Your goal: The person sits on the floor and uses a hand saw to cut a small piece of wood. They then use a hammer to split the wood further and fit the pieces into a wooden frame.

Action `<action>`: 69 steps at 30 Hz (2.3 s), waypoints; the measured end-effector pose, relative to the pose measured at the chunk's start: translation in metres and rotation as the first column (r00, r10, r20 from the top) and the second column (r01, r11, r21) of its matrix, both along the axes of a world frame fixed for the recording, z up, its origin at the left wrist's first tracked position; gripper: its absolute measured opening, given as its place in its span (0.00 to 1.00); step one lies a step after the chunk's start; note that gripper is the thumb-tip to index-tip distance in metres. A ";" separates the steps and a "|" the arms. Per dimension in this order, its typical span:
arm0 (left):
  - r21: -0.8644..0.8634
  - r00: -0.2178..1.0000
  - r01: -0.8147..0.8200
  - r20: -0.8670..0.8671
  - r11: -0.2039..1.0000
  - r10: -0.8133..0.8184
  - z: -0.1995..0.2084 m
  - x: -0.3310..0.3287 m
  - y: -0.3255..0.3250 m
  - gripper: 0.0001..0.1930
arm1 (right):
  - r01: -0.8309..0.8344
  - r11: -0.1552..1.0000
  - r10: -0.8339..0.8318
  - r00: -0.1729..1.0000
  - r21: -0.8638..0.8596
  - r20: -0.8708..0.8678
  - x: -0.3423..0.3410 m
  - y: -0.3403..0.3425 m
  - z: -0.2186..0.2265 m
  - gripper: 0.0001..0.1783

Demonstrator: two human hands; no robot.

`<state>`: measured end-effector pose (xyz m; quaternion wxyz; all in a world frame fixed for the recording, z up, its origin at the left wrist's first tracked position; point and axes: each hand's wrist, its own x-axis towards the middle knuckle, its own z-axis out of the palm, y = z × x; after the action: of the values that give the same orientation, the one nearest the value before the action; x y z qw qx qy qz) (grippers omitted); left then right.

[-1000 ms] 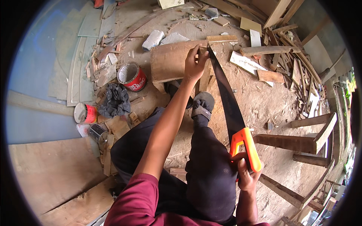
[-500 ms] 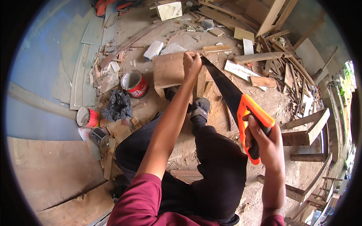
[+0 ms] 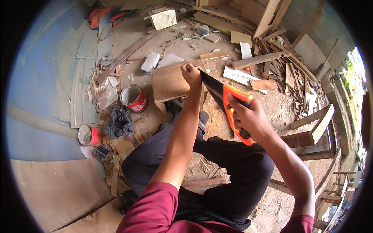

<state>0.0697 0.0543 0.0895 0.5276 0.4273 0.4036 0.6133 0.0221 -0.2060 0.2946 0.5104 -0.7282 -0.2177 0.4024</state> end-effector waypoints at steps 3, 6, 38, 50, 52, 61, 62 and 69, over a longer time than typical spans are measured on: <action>0.272 0.982 -0.174 -0.028 0.947 0.188 -0.023 -0.006 0.031 0.08 | -0.013 1.000 0.013 0.999 0.013 0.037 0.002 0.044 -0.016 0.22; 0.173 0.998 -0.040 0.054 0.984 0.031 -0.020 -0.002 0.007 0.12 | 0.019 1.000 -0.020 0.991 0.004 0.131 0.018 0.078 -0.051 0.24; 0.065 1.000 0.011 0.004 0.998 -0.011 -0.024 -0.006 0.016 0.19 | 0.041 0.994 -0.066 0.960 0.098 0.273 -0.042 -0.041 -0.038 0.16; 0.084 0.988 0.153 0.009 0.985 -0.154 -0.005 -0.006 0.007 0.19 | 0.066 0.998 -0.051 0.918 -0.024 0.393 0.024 0.107 -0.086 0.18; 0.263 0.995 0.013 -0.099 0.965 0.013 -0.022 -0.016 0.022 0.21 | 0.007 0.999 0.001 0.976 -0.037 0.218 -0.007 0.051 -0.059 0.12; 0.195 0.970 0.212 0.078 0.958 -0.231 -0.039 0.013 0.027 0.13 | 0.086 0.996 -0.069 0.909 -0.023 0.412 0.031 0.125 -0.089 0.19; 0.160 0.922 0.287 0.220 0.944 -0.318 -0.051 0.017 0.055 0.13 | 0.069 0.998 -0.068 0.915 0.011 0.398 0.036 0.149 -0.080 0.20; 0.179 0.997 0.068 -0.050 0.981 -0.060 -0.021 -0.005 0.026 0.18 | 0.079 0.994 -0.058 0.966 -0.074 0.253 -0.016 0.046 -0.070 0.11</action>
<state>0.0645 0.0808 0.0681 0.4970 0.4996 0.3440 0.6205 0.0063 -0.1603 0.2245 0.4614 -0.8011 -0.2379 0.2979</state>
